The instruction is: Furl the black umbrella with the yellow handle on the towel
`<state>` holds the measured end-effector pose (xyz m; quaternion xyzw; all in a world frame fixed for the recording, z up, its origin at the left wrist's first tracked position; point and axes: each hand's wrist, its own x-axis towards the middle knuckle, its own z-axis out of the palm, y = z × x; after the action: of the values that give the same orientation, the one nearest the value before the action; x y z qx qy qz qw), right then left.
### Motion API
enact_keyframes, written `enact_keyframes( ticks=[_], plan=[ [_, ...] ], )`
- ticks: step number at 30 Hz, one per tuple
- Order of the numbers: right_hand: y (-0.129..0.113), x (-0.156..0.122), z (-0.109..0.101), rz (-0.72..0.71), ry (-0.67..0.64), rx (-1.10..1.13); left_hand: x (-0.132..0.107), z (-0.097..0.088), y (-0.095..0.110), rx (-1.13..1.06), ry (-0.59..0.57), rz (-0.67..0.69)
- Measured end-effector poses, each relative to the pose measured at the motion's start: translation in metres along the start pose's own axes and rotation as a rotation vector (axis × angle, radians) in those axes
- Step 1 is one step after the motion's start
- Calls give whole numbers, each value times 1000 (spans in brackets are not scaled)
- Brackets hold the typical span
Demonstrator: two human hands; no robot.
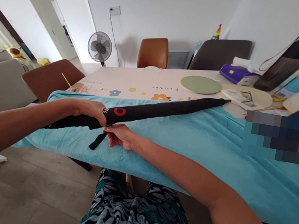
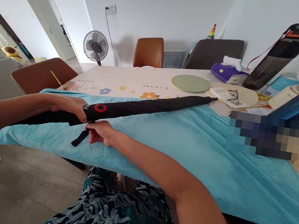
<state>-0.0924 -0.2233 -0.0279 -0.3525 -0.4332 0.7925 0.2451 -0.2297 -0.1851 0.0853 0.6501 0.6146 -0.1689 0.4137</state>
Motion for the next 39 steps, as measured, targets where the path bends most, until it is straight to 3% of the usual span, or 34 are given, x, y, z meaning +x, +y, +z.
enact_keyframes(
  ticks=[4, 9, 16, 22, 28, 33, 39],
  plan=[
    [2, -19, 1, 18, -94, -46, 7, -4, -4, 40, 2, -14],
    [2, -33, 9, -7, -74, 19, 14, -4, -8, 118, 74, 71],
    [5, -37, 12, -3, -193, 16, 25, 10, -17, 308, 168, 183],
    [2, -29, 12, -42, -108, 22, 25, 44, -17, 653, 547, 32],
    [-7, -15, 13, -32, 15, 131, 23, 74, -17, 753, 758, 45],
    [-4, -10, 12, -29, 40, 151, 28, 80, -25, 666, 714, 62],
    [2, -9, 12, -23, 56, 144, 25, 75, -39, 555, 576, 163]
  ],
)
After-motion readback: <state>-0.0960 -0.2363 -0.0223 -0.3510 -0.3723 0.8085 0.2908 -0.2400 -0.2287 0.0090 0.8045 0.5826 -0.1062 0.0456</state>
